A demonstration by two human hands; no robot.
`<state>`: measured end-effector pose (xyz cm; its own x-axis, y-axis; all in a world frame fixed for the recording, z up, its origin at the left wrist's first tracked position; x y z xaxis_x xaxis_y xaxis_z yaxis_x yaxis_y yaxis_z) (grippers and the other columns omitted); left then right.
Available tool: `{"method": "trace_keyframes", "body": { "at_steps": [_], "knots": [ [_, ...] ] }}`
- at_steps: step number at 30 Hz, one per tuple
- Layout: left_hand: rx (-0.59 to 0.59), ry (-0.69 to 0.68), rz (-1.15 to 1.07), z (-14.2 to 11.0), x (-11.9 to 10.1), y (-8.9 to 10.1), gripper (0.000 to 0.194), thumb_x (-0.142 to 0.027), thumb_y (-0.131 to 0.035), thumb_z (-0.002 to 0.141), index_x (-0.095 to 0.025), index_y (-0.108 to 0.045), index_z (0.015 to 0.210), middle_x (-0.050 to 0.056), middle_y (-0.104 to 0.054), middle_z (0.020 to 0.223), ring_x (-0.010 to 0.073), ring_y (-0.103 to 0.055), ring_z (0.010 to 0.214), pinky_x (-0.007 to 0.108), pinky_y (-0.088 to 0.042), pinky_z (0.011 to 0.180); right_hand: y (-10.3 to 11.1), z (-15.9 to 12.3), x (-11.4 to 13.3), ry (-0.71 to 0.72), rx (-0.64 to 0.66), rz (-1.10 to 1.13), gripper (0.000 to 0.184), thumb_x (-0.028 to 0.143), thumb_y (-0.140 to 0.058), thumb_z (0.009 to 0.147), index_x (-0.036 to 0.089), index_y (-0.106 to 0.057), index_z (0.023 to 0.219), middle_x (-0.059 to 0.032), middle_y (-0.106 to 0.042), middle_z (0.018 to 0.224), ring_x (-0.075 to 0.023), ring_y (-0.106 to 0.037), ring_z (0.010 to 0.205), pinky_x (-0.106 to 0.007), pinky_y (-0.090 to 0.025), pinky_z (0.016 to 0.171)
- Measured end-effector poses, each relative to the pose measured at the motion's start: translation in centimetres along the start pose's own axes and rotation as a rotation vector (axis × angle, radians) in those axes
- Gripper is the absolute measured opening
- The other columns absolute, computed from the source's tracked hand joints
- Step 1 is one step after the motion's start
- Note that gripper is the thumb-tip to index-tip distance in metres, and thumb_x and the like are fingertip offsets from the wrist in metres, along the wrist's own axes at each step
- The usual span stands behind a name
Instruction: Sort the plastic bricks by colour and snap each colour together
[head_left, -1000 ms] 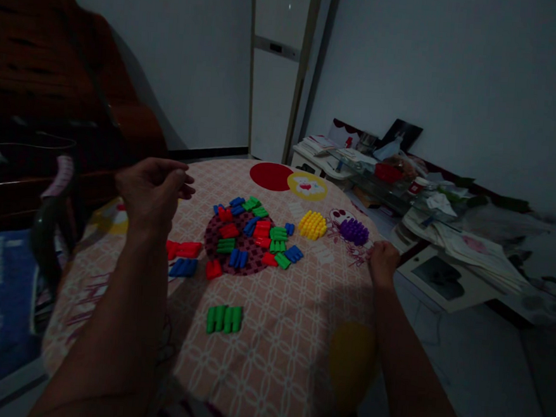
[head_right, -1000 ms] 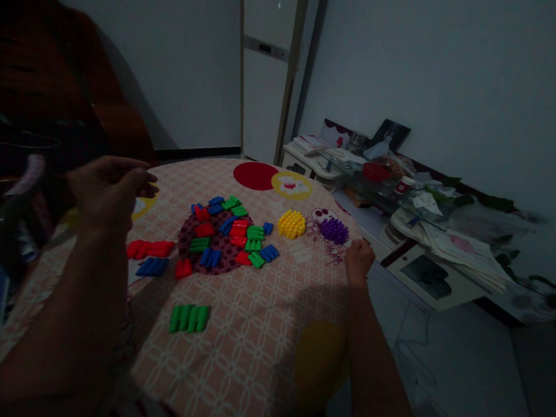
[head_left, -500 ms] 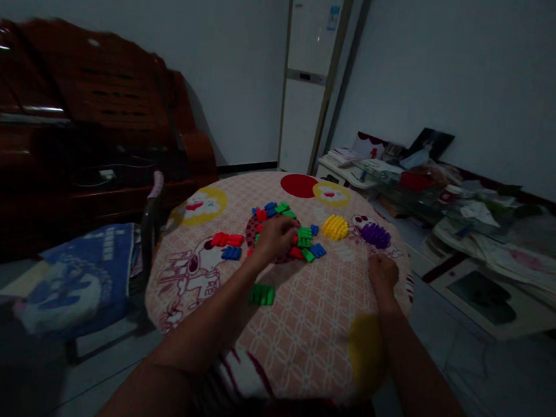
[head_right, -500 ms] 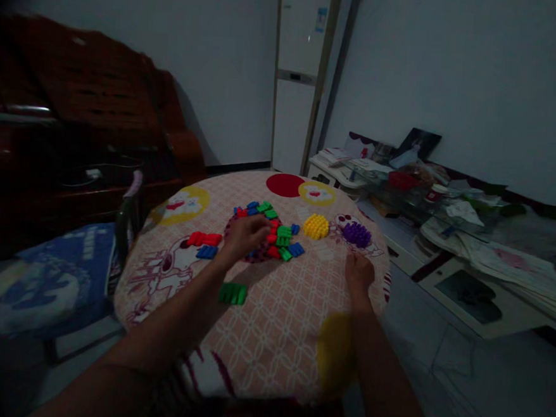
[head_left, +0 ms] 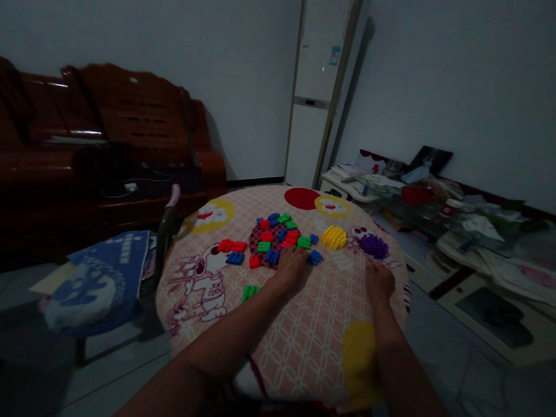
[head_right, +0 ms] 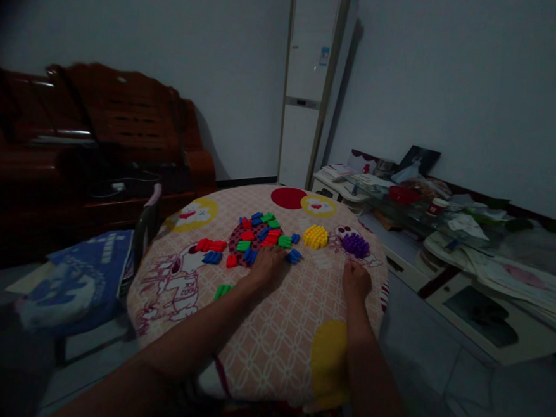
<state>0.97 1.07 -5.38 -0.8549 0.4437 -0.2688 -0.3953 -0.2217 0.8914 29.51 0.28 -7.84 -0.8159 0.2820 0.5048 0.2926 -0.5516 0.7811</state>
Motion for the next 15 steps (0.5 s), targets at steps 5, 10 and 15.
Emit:
{"method": "trace_keyframes", "body": {
  "at_steps": [5, 10, 15],
  "knots": [
    [-0.009, 0.091, 0.005, 0.2, 2.3, 1.8, 0.017, -0.023, -0.058, 0.087, -0.017, -0.073, 0.093, 0.012, -0.072, 0.101, 0.0276, -0.064, 0.101, 0.04, -0.046, 0.093, -0.1, -0.1, 0.2, 0.008, 0.012, 0.037, 0.033, 0.031, -0.048, 0.092, 0.015, -0.074, 0.079, -0.0066, -0.065, 0.073, -0.014, -0.041, 0.063, -0.028, -0.022, 0.059],
    [-0.015, 0.016, 0.006, 3.8, 1.6, 2.1, 0.043, -0.014, -0.061, 0.083, -0.017, -0.063, 0.125, 0.013, -0.062, 0.132, 0.0268, -0.056, 0.124, 0.036, -0.045, 0.102, 0.1, -0.1, 0.3, -0.008, 0.012, 0.022, 0.03, 0.03, -0.052, 0.091, 0.015, -0.073, 0.077, -0.0064, -0.066, 0.073, -0.0137, -0.041, 0.063, -0.028, -0.021, 0.059],
    [0.166, 0.04, 0.122, 6.4, 1.1, -0.2, 0.033, -0.013, -0.057, 0.085, -0.014, -0.066, 0.117, 0.016, -0.067, 0.118, 0.0287, -0.058, 0.118, 0.036, -0.045, 0.099, 0.1, 0.1, 0.1, -0.012, 0.021, 0.052, 0.029, 0.031, -0.052, 0.091, 0.017, -0.074, 0.079, -0.006, -0.068, 0.076, -0.0147, -0.047, 0.066, -0.026, -0.024, 0.061]
  ]
}}
Point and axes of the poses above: each hand's wrist, its own z-axis towards the middle knuckle, its own y-axis out of the back of the hand, x = y × z, the point moved 7 cm from there along z, towards the middle knuckle
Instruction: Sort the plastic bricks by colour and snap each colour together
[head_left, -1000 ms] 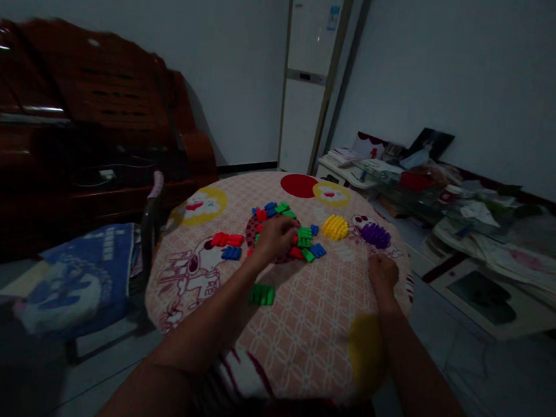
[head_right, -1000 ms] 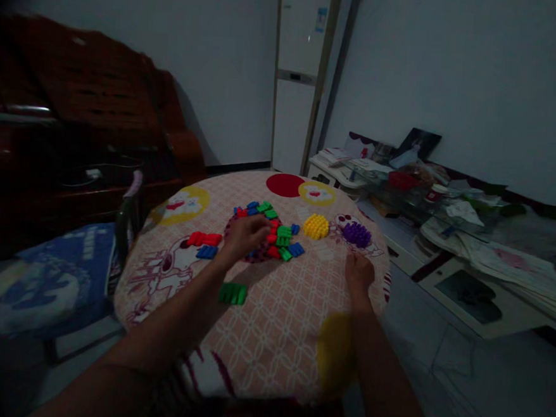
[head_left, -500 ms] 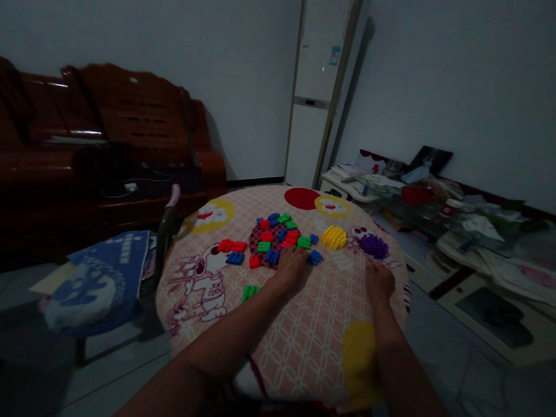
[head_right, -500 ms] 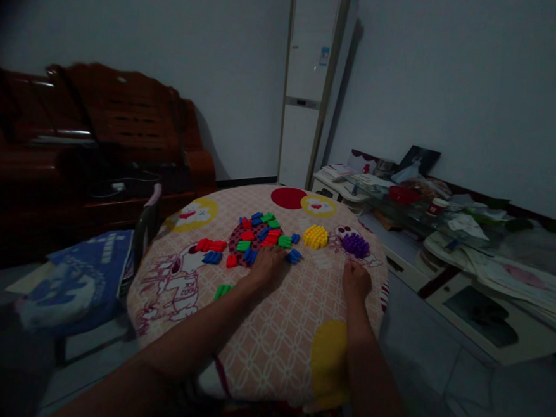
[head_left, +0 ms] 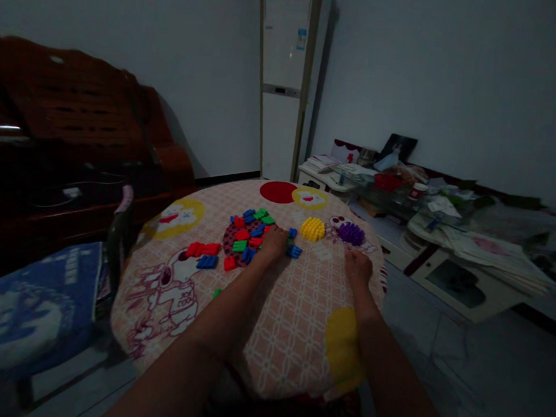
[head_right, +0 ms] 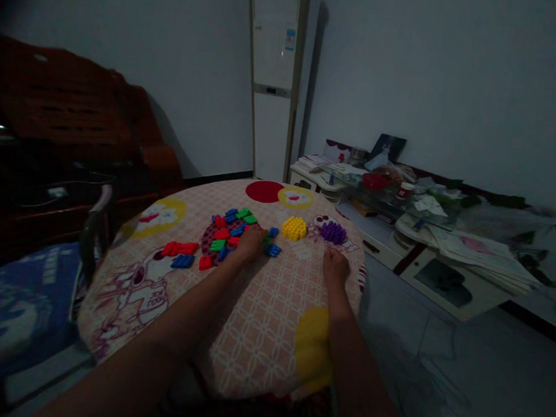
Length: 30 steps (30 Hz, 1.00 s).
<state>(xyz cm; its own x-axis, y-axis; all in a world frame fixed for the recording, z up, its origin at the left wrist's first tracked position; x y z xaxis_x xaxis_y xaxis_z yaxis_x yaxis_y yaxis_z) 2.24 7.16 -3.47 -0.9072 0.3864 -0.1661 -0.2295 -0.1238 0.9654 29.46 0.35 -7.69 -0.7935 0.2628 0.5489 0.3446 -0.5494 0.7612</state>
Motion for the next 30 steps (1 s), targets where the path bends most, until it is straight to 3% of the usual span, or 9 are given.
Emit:
{"method": "trace_keyframes", "body": {
  "at_steps": [2, 7, 10, 12, 16, 20, 25, 30],
  "knots": [
    [-0.001, 0.018, -0.005, 0.1, 0.1, -0.4, 0.026, -0.014, -0.055, 0.088, -0.013, -0.069, 0.11, 0.017, -0.068, 0.111, 0.0293, -0.06, 0.112, 0.036, -0.046, 0.094, 0.0, 0.0, 0.0, 0.002, -0.004, 0.005, 0.029, 0.03, -0.051, 0.091, 0.017, -0.075, 0.079, -0.0057, -0.068, 0.076, -0.0151, -0.048, 0.067, -0.026, -0.025, 0.061],
    [-0.142, 0.067, -0.129, -1.0, 0.8, 0.0, 0.016, -0.015, -0.056, 0.088, -0.013, -0.07, 0.097, 0.016, -0.069, 0.103, 0.0265, -0.063, 0.1, 0.035, -0.047, 0.088, 0.3, -0.2, 0.4, -0.005, -0.025, -0.044, 0.028, 0.028, -0.052, 0.09, 0.018, -0.075, 0.08, -0.006, -0.068, 0.076, -0.0153, -0.048, 0.067, -0.027, -0.023, 0.06],
    [-0.215, 0.073, -0.234, -1.2, 0.0, 0.5, 0.017, -0.018, -0.058, 0.088, -0.015, -0.07, 0.099, 0.013, -0.07, 0.102, 0.0247, -0.063, 0.1, 0.035, -0.048, 0.088, 0.4, -0.4, 0.6, 0.009, -0.023, -0.055, 0.027, 0.029, -0.053, 0.091, 0.017, -0.076, 0.081, -0.0069, -0.069, 0.079, -0.015, -0.048, 0.068, -0.027, -0.024, 0.06],
    [-0.24, 0.063, -0.354, -1.0, -1.1, 0.5, 0.019, -0.018, -0.06, 0.087, -0.017, -0.07, 0.102, 0.01, -0.072, 0.1, 0.0223, -0.064, 0.096, 0.033, -0.049, 0.087, 0.4, -0.4, 0.6, 0.01, -0.019, -0.046, 0.028, 0.03, -0.054, 0.091, 0.017, -0.075, 0.079, -0.0074, -0.069, 0.08, -0.0147, -0.048, 0.069, -0.027, -0.024, 0.061],
    [-0.175, 0.038, -0.619, 0.0, -4.2, -0.7, 0.02, -0.013, -0.063, 0.081, -0.016, -0.07, 0.099, 0.006, -0.073, 0.094, 0.0183, -0.066, 0.087, 0.03, -0.051, 0.083, 0.3, -0.4, 0.4, -0.004, -0.014, 0.004, 0.027, 0.03, -0.053, 0.09, 0.017, -0.075, 0.079, -0.0067, -0.069, 0.078, -0.0148, -0.049, 0.068, -0.027, -0.026, 0.061],
    [-0.124, 0.032, -0.713, 1.1, -7.2, -1.7, 0.018, -0.01, -0.066, 0.077, -0.015, -0.07, 0.095, 0.006, -0.073, 0.095, 0.0179, -0.066, 0.086, 0.03, -0.051, 0.082, 0.6, -0.4, 0.3, -0.008, -0.036, 0.082, 0.03, 0.033, -0.05, 0.089, 0.018, -0.072, 0.074, -0.0047, -0.066, 0.072, -0.0163, -0.05, 0.068, -0.026, -0.029, 0.062],
    [-0.097, 0.031, -0.876, 1.7, -10.9, -3.4, 0.014, -0.01, -0.067, 0.075, -0.016, -0.069, 0.088, 0.002, -0.071, 0.086, 0.0151, -0.064, 0.081, 0.026, -0.05, 0.077, 0.3, -0.5, 1.1, 0.139, 0.053, 0.328, 0.042, 0.044, -0.04, 0.092, 0.018, -0.066, 0.071, -0.0021, -0.062, 0.063, -0.0164, -0.053, 0.065, -0.025, -0.038, 0.064],
    [-0.147, 0.054, -0.978, 0.6, -11.7, -4.6, 0.018, -0.007, -0.059, 0.078, -0.015, -0.069, 0.091, 0.001, -0.07, 0.083, 0.0144, -0.063, 0.078, 0.025, -0.05, 0.074, -0.4, -0.9, 1.4, 0.201, 0.125, 0.379, 0.042, 0.052, -0.053, 0.084, 0.016, -0.073, 0.088, -0.0024, -0.068, 0.072, -0.0175, -0.057, 0.067, -0.025, -0.04, 0.064]
  ]
}}
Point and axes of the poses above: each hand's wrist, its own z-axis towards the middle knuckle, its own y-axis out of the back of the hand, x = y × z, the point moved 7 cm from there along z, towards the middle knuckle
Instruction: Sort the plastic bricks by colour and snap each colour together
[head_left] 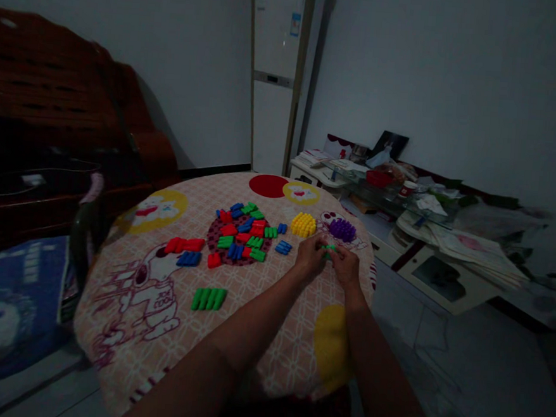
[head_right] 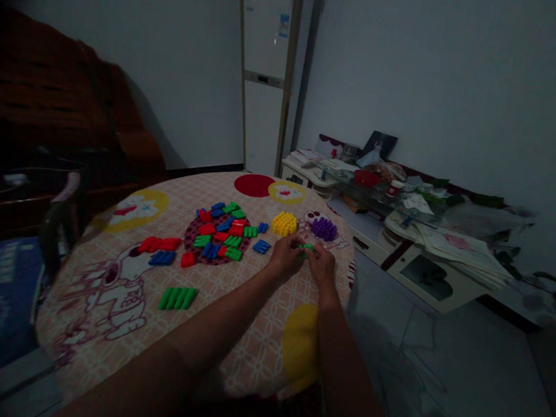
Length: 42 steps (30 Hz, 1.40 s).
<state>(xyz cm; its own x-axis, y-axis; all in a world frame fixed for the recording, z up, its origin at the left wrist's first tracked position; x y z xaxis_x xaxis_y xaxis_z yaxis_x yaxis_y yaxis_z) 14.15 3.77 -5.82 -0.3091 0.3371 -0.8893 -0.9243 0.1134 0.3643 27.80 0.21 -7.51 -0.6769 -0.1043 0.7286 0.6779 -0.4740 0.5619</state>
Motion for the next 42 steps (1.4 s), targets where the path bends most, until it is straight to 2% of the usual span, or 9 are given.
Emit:
{"method": "trace_keyframes", "body": {
  "at_steps": [6, 11, 17, 22, 29, 32, 36, 39, 42],
  "knots": [
    [0.032, -0.052, 0.404, 1.4, -0.4, 6.1, 0.03, -0.011, -0.064, 0.081, -0.014, -0.07, 0.11, 0.01, -0.072, 0.11, 0.0205, -0.066, 0.101, 0.031, -0.049, 0.095, 3.7, -0.7, -1.1, -0.188, -0.343, -0.218, 0.04, 0.047, -0.053, 0.088, 0.015, -0.077, 0.091, -0.011, -0.074, 0.085, -0.0197, -0.058, 0.073, -0.028, -0.035, 0.065],
    [-0.114, 0.041, 0.68, 2.6, 1.5, 12.9, 0.042, -0.014, -0.056, 0.088, -0.016, -0.063, 0.129, 0.012, -0.068, 0.125, 0.024, -0.063, 0.114, 0.033, -0.047, 0.101, 4.7, -0.4, -1.9, -0.234, -0.389, -0.302, 0.035, 0.037, -0.048, 0.09, 0.014, -0.075, 0.086, -0.0116, -0.073, 0.082, -0.0181, -0.052, 0.069, -0.028, -0.031, 0.063],
    [0.05, 0.165, 0.876, 2.5, 4.5, 12.4, 0.035, -0.02, -0.062, 0.085, -0.014, -0.067, 0.119, 0.016, -0.071, 0.115, 0.0288, -0.065, 0.112, 0.034, -0.051, 0.091, 4.9, -0.3, -2.2, -0.278, -0.392, -0.393, 0.032, 0.035, -0.051, 0.09, 0.015, -0.076, 0.088, -0.0106, -0.073, 0.081, -0.0176, -0.054, 0.067, -0.028, -0.029, 0.06],
    [0.05, 0.202, 0.907, 2.8, 4.9, 12.0, 0.034, -0.02, -0.06, 0.084, -0.012, -0.068, 0.116, 0.021, -0.071, 0.114, 0.0348, -0.065, 0.111, 0.039, -0.053, 0.087, 4.8, -0.6, -2.0, -0.378, -0.314, -0.577, 0.028, 0.036, -0.059, 0.09, 0.018, -0.079, 0.094, -0.0153, -0.075, 0.09, -0.0203, -0.062, 0.073, -0.029, -0.031, 0.061],
    [-0.175, 0.18, 0.721, 2.2, 3.0, 13.9, 0.043, -0.03, -0.062, 0.086, -0.013, -0.063, 0.126, 0.018, -0.071, 0.118, 0.0311, -0.064, 0.115, 0.04, -0.05, 0.094, 4.5, -0.7, -1.9, -0.418, -0.228, -0.622, 0.028, 0.036, -0.06, 0.089, 0.015, -0.078, 0.096, -0.018, -0.075, 0.095, -0.0253, -0.068, 0.084, -0.031, -0.038, 0.065],
    [-0.157, 0.121, 0.473, 2.5, 1.6, 11.5, 0.041, -0.034, -0.062, 0.086, -0.015, -0.067, 0.122, 0.012, -0.074, 0.111, 0.024, -0.067, 0.106, 0.033, -0.05, 0.093, 4.6, -0.7, -2.0, -0.412, -0.239, -0.606, 0.031, 0.04, -0.059, 0.09, 0.015, -0.078, 0.097, -0.0181, -0.075, 0.095, -0.0258, -0.067, 0.084, -0.031, -0.038, 0.066],
    [0.14, 0.148, 0.1, 2.9, 0.7, 3.4, 0.029, -0.032, -0.058, 0.087, -0.013, -0.075, 0.101, 0.006, -0.076, 0.087, 0.0173, -0.069, 0.08, 0.026, -0.053, 0.073, 4.6, -0.8, -2.2, -0.385, -0.27, -0.577, 0.037, 0.044, -0.053, 0.093, 0.017, -0.079, 0.094, -0.0169, -0.075, 0.091, -0.0236, -0.066, 0.079, -0.03, -0.036, 0.064],
    [0.208, 0.125, 0.064, 3.1, -0.1, -1.5, 0.023, -0.028, -0.06, 0.086, -0.012, -0.077, 0.084, 0.006, -0.073, 0.077, 0.0164, -0.067, 0.074, 0.025, -0.05, 0.068, 4.7, -0.7, -2.2, -0.362, -0.286, -0.582, 0.038, 0.041, -0.05, 0.094, 0.016, -0.079, 0.093, -0.0172, -0.075, 0.091, -0.0224, -0.064, 0.078, -0.029, -0.034, 0.064],
    [0.186, 0.118, 0.113, 3.7, -0.6, -4.0, 0.019, -0.026, -0.065, 0.082, -0.013, -0.077, 0.076, 0.007, -0.073, 0.073, 0.018, -0.067, 0.075, 0.027, -0.049, 0.069, 4.8, -0.7, -2.1, -0.362, -0.285, -0.586, 0.039, 0.04, -0.049, 0.095, 0.015, -0.078, 0.093, -0.0176, -0.075, 0.092, -0.0226, -0.064, 0.079, -0.03, -0.033, 0.064]
  ]
}}
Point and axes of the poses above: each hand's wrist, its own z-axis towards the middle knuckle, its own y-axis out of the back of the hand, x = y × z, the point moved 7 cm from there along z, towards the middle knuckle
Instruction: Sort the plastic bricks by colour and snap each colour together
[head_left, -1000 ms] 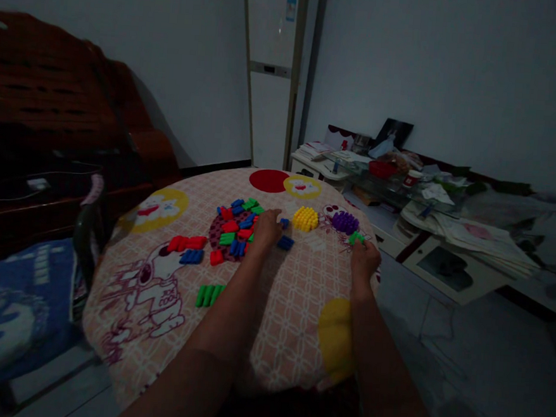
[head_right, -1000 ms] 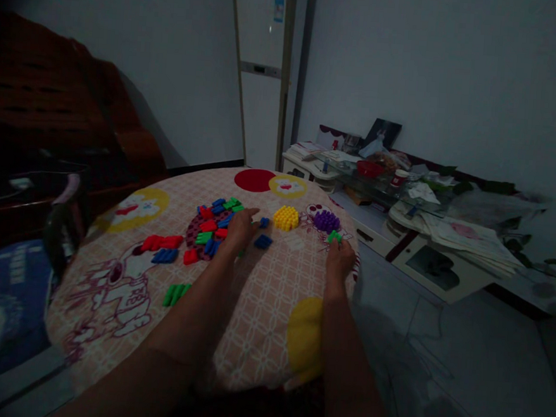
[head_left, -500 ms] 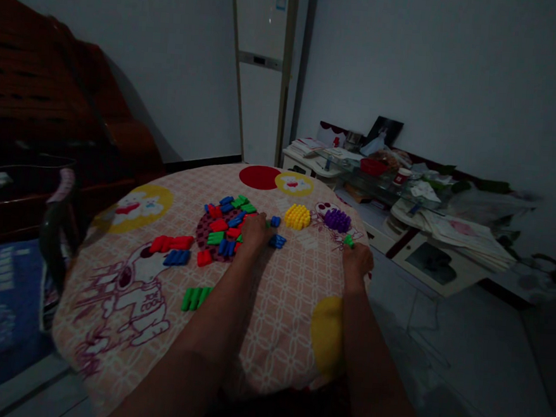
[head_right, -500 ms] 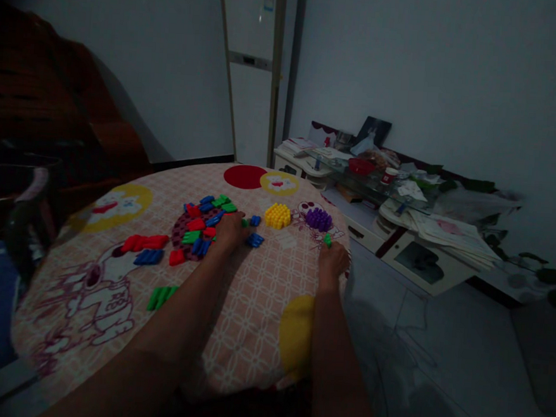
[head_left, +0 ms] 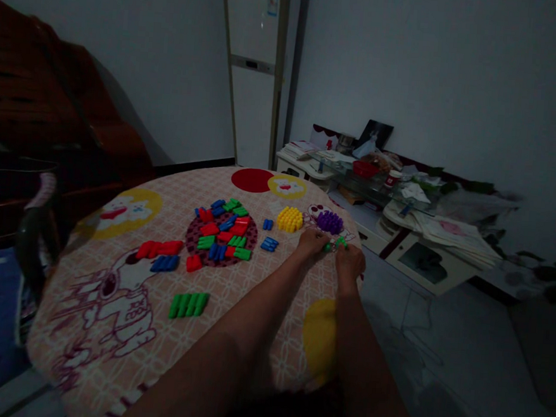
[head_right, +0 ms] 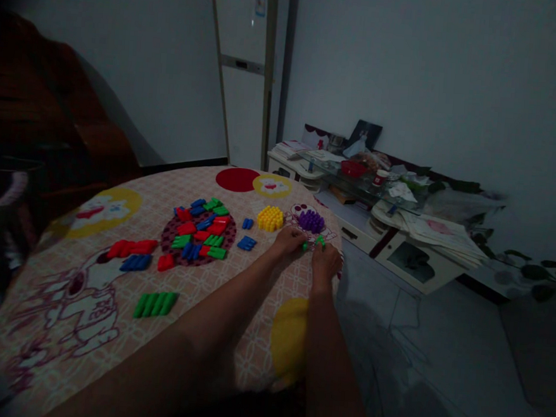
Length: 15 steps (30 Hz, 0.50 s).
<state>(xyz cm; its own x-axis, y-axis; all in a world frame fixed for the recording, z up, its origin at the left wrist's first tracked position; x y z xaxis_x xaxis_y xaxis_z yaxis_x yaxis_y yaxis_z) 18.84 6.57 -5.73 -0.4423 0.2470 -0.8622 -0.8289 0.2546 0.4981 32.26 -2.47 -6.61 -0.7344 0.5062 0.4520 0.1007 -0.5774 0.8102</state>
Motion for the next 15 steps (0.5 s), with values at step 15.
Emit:
{"method": "trace_keyframes", "body": {
  "at_steps": [15],
  "knots": [
    [0.038, -0.124, 0.147, 0.5, -1.3, -2.3, 0.024, -0.018, -0.058, 0.086, -0.012, -0.08, 0.092, 0.01, -0.077, 0.094, 0.0192, -0.066, 0.088, 0.028, -0.047, 0.082, 0.3, -0.1, 0.3, 0.077, -0.043, -0.086, 0.05, 0.031, -0.028, 0.104, 0.012, -0.073, 0.092, -0.0169, -0.072, 0.087, -0.0213, -0.065, 0.077, -0.029, -0.036, 0.065]
  ]
}}
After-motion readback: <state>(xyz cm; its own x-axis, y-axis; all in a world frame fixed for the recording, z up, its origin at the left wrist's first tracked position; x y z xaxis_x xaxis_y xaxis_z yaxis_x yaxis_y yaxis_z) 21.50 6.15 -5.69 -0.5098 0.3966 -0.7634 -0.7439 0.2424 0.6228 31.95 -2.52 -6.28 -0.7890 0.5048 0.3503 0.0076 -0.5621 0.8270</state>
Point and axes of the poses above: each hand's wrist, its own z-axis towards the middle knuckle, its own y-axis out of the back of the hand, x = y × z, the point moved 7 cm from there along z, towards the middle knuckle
